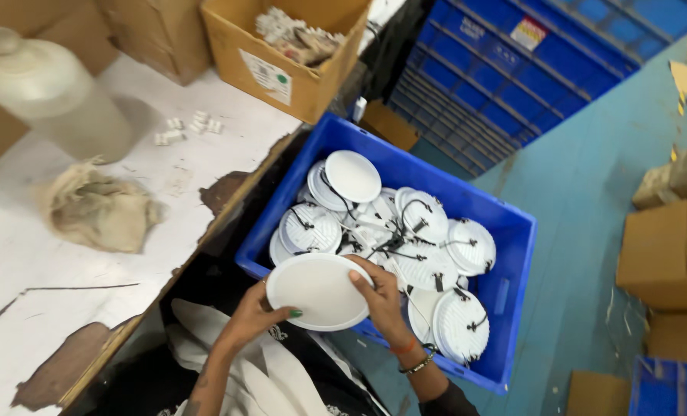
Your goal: The person wipes the surface of round LED light fixtures with a cloth, then connects the driver to the fixture's wires. The cleaned units are placed into a blue crate. The person repeats this process for multiple units.
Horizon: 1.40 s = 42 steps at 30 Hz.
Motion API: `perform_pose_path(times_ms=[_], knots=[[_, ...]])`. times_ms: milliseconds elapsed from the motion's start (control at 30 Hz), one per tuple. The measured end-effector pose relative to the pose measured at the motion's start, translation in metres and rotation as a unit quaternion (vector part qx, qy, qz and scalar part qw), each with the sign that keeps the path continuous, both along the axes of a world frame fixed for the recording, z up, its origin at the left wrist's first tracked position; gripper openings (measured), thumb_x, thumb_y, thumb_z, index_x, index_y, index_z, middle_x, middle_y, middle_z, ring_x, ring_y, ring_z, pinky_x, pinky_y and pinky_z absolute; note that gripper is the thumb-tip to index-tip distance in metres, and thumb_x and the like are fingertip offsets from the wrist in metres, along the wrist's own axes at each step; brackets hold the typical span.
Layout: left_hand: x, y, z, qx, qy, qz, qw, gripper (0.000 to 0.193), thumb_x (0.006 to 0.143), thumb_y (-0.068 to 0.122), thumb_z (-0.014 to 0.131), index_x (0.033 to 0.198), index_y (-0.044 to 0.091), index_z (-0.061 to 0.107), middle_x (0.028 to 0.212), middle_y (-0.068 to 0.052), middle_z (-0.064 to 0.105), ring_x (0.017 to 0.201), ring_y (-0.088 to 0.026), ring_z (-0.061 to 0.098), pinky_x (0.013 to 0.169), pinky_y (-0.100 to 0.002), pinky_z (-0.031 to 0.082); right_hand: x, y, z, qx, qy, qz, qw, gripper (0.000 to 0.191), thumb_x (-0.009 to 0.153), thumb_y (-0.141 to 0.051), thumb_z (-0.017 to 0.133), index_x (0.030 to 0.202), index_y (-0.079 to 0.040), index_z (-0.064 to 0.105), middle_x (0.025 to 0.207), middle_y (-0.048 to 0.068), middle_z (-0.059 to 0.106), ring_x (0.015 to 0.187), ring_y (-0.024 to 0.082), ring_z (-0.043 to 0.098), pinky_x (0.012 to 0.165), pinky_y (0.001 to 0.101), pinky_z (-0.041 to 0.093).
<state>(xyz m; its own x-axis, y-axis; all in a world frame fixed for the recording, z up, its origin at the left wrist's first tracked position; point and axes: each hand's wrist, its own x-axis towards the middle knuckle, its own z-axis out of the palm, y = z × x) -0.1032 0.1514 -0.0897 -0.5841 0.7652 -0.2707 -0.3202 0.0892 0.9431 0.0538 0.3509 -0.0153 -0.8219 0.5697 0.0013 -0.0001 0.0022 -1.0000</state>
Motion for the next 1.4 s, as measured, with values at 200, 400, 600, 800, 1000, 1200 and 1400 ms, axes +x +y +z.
perform_pose_path(times_ms=[200,400,600,800,1000,1200,1400], knots=[[0.020,-0.021,0.003,-0.027,0.060,0.146,0.987,0.039,0.086,0.008,0.074,0.123,-0.003,0.068,0.103,-0.014,0.079,0.090,-0.019,0.074,0.081,-0.032,0.060,-0.004,-0.017,0.007,-0.026,-0.008,0.008,1.000,0.041,0.101,-0.024,0.063,0.128,0.006,0.069,0.110,0.012,0.077,0.097,0.015,0.071,0.087,0.0293,0.057],[0.001,-0.052,0.000,-0.085,0.036,0.250,0.964,0.040,0.089,0.014,0.074,0.123,-0.005,0.069,0.102,-0.016,0.078,0.087,-0.020,0.072,0.077,-0.032,0.058,-0.025,0.047,-0.038,0.184,-0.088,0.033,0.979,0.037,0.100,-0.008,0.051,0.130,-0.003,0.071,0.116,0.014,0.075,0.108,0.028,0.072,0.102,0.0360,0.056],[-0.020,-0.055,-0.001,-0.113,0.012,0.311,0.943,0.039,0.092,0.019,0.075,0.120,-0.009,0.069,0.102,-0.018,0.076,0.091,-0.020,0.071,0.083,-0.031,0.055,-0.049,0.152,-0.086,0.706,-0.090,0.053,0.700,0.054,0.056,0.002,0.060,0.107,-0.011,0.076,0.104,0.014,0.076,0.104,0.040,0.065,0.090,0.0494,0.051],[-0.028,-0.032,0.014,-0.050,-0.036,0.389,0.919,0.037,0.091,0.016,0.076,0.118,-0.009,0.069,0.106,-0.019,0.074,0.093,-0.020,0.072,0.085,-0.032,0.056,-0.013,0.195,-0.099,0.573,-0.341,0.100,0.738,0.016,0.085,-0.002,0.062,0.092,-0.009,0.074,0.090,0.012,0.070,0.094,0.030,0.066,0.087,0.0425,0.052],[-0.030,-0.022,0.059,0.008,-0.021,0.348,0.937,0.034,0.093,0.013,0.075,0.118,-0.009,0.069,0.104,-0.017,0.074,0.092,-0.017,0.070,0.084,-0.030,0.055,0.053,0.161,-0.082,0.551,-0.242,0.072,0.795,0.035,0.069,-0.007,0.063,0.102,-0.006,0.077,0.086,0.012,0.074,0.081,0.030,0.064,0.076,0.0440,0.052],[-0.024,-0.014,0.101,0.013,0.029,0.295,0.955,0.036,0.091,0.013,0.076,0.118,-0.009,0.070,0.102,-0.016,0.076,0.090,-0.016,0.070,0.083,-0.029,0.055,-0.011,0.157,-0.079,0.519,-0.309,-0.037,0.796,0.030,0.088,-0.019,0.069,0.117,-0.018,0.077,0.082,0.014,0.068,0.080,0.030,0.063,0.071,0.0419,0.052],[-0.031,0.008,0.102,-0.039,0.043,0.295,0.954,0.035,0.090,0.013,0.075,0.117,-0.007,0.071,0.097,-0.016,0.077,0.081,-0.017,0.071,0.073,-0.030,0.057,-0.066,0.200,-0.108,0.593,-0.235,0.058,0.768,0.015,0.085,-0.009,0.065,0.096,-0.012,0.076,0.085,0.011,0.072,0.080,0.030,0.069,0.069,0.0431,0.056]])
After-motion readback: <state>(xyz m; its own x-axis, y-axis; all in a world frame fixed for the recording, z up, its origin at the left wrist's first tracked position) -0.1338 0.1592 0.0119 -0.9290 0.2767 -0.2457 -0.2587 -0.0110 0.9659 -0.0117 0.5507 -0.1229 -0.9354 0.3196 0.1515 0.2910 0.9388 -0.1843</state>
